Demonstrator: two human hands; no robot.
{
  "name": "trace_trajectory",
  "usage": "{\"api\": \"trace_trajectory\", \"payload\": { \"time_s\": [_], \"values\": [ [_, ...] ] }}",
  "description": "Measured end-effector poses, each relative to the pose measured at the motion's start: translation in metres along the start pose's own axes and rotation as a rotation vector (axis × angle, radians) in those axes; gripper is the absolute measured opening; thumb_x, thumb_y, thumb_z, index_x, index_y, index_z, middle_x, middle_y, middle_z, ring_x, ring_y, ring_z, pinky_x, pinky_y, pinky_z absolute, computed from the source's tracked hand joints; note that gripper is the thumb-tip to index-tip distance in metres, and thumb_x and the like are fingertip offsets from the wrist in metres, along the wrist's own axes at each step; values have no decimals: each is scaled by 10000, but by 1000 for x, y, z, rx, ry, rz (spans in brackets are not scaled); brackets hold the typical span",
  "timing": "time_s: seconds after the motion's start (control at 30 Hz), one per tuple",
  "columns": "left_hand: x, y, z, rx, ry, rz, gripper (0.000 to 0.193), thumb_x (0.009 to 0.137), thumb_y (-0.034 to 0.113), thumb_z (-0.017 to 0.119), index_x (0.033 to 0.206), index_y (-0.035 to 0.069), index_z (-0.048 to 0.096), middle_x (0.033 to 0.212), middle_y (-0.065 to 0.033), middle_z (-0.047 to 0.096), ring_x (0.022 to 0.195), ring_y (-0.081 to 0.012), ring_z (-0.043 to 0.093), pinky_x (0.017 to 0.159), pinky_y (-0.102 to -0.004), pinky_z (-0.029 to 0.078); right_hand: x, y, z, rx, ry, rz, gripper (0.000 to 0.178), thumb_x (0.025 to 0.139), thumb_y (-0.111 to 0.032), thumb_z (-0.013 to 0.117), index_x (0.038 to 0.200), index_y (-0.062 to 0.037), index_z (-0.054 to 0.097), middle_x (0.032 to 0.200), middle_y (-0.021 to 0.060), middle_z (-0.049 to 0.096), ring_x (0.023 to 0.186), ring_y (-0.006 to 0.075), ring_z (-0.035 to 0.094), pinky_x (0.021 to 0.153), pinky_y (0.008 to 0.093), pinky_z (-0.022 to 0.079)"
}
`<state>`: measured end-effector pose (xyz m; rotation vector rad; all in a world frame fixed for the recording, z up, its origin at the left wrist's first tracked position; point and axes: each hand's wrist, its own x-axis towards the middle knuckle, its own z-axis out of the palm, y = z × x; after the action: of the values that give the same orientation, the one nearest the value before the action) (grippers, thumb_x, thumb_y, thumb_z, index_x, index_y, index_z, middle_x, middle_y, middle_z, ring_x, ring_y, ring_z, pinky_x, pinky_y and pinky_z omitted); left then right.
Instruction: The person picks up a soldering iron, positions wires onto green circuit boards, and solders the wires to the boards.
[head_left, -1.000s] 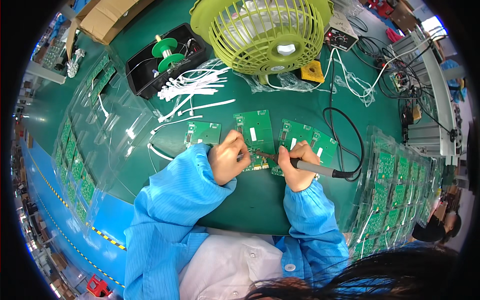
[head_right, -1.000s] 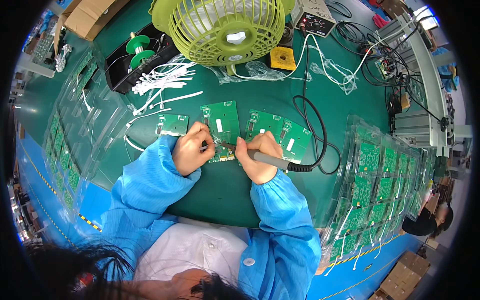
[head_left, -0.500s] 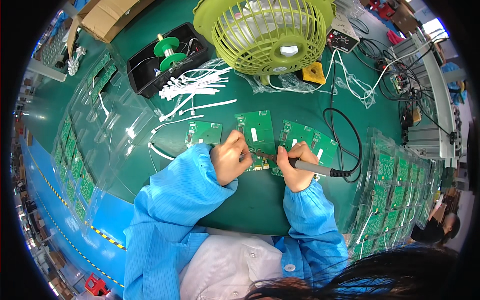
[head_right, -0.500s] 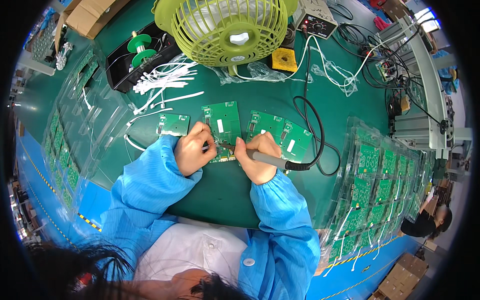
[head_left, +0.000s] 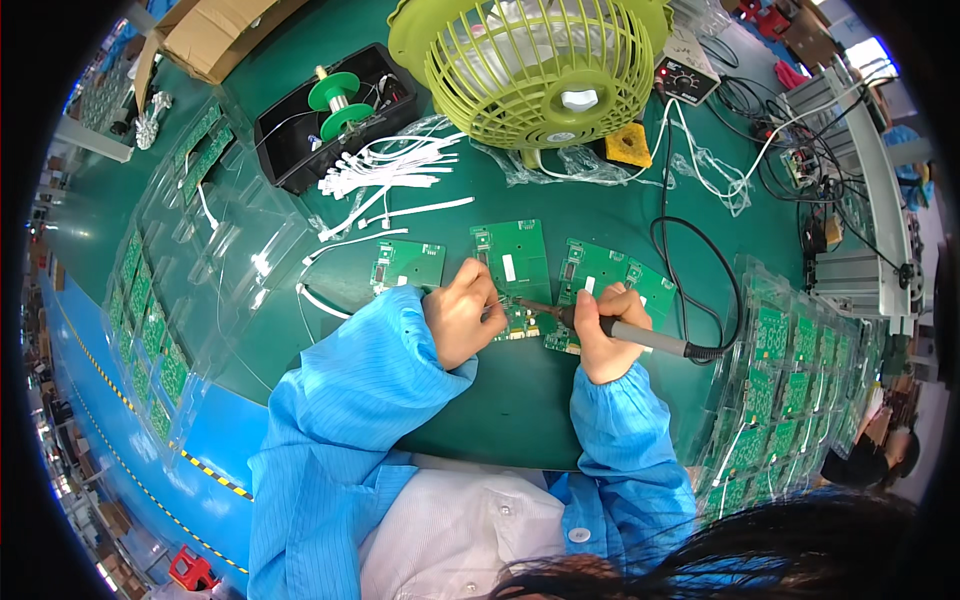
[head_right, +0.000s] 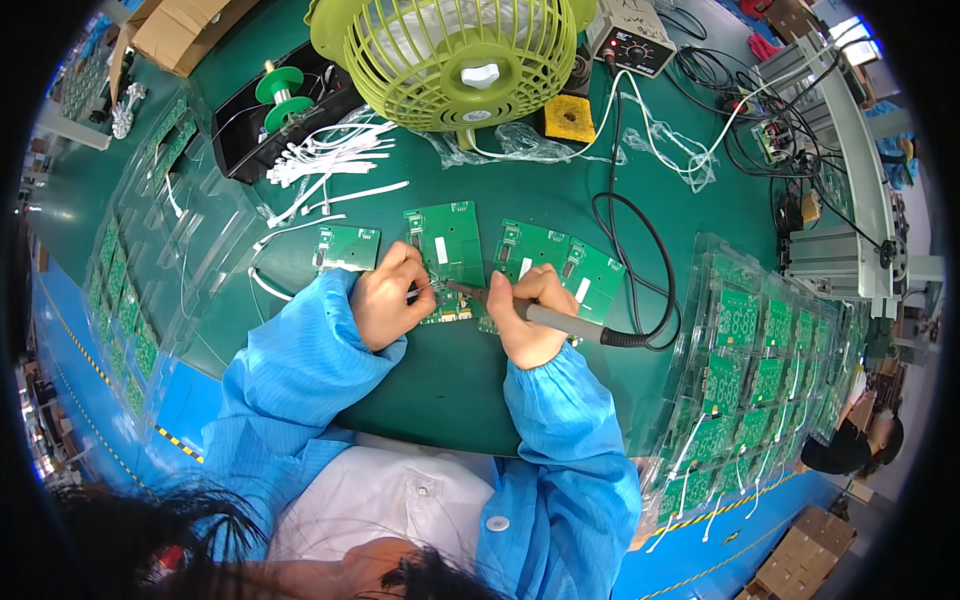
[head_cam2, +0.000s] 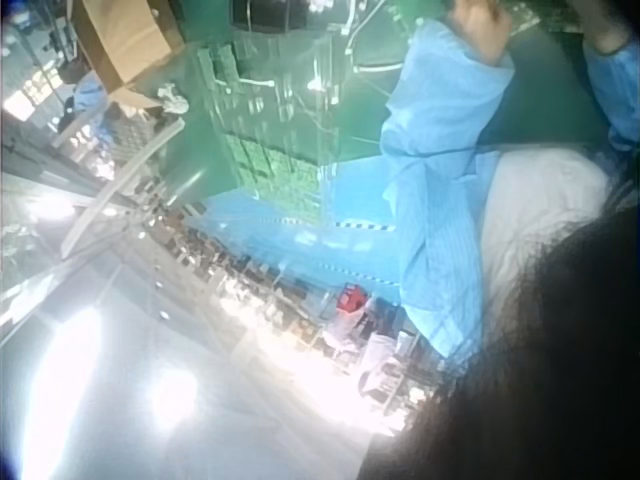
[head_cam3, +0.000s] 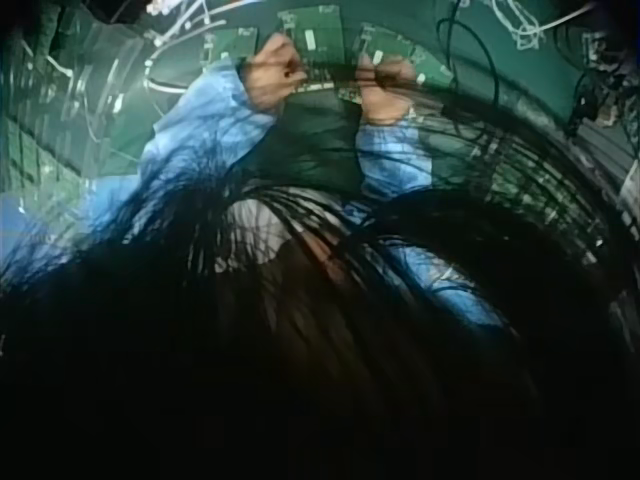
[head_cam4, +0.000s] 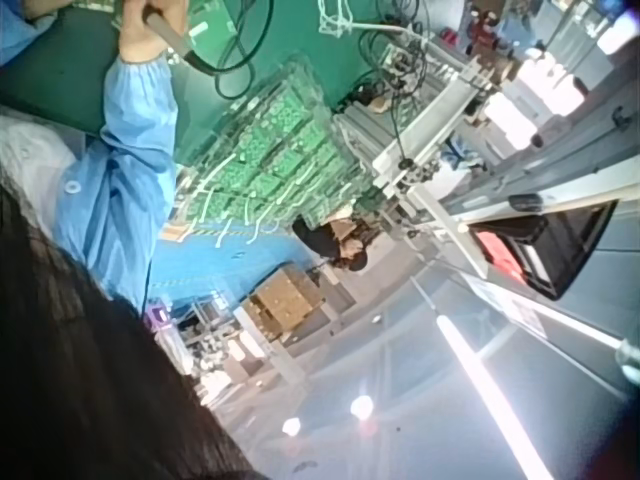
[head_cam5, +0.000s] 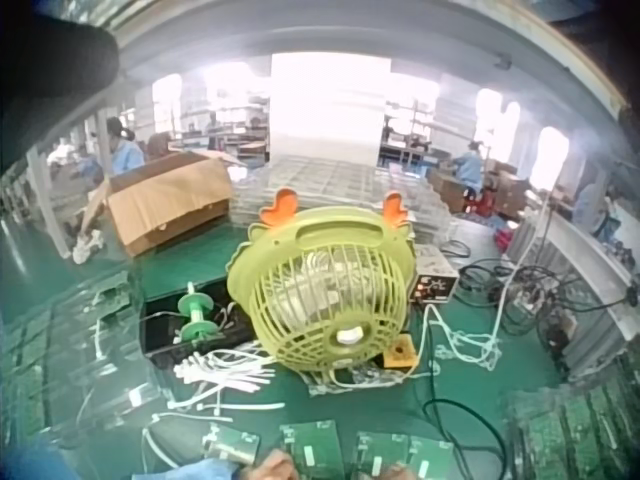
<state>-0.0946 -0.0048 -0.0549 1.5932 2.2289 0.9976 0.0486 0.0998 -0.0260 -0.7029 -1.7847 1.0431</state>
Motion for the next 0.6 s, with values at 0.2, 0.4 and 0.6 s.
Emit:
{"api": "trace_trajectory", "payload": {
  "time_s": [0.2, 0.4, 0.6],
  "values": [
    [0, 1, -2, -41, 11, 3, 104, 641, 22, 612, 694, 52, 528, 852, -21, 494, 515, -197, 489, 480, -277, 430, 0, 3, -2, 74, 58, 31, 260, 681, 68, 589, 633, -86, 384, 519, -3, 409, 527, 129, 329, 569, 265, 324],
    [3, -4, -10, -249, -72, -39, 114, 655, 4, 624, 726, 33, 539, 864, -32, 501, 527, -182, 476, 507, -255, 414, -1, 5, -3, 72, 51, 21, 258, 679, 67, 588, 633, -87, 386, 519, -4, 410, 530, 127, 327, 567, 264, 323],
    [3, -8, -9, -297, -94, -52, 115, 649, -9, 620, 722, 28, 538, 873, -31, 499, 520, -171, 461, 504, -243, 398, -2, 5, -2, 69, 20, 43, 255, 679, 66, 588, 629, -83, 387, 525, 1, 422, 528, 127, 330, 557, 260, 321]
  ]
}}
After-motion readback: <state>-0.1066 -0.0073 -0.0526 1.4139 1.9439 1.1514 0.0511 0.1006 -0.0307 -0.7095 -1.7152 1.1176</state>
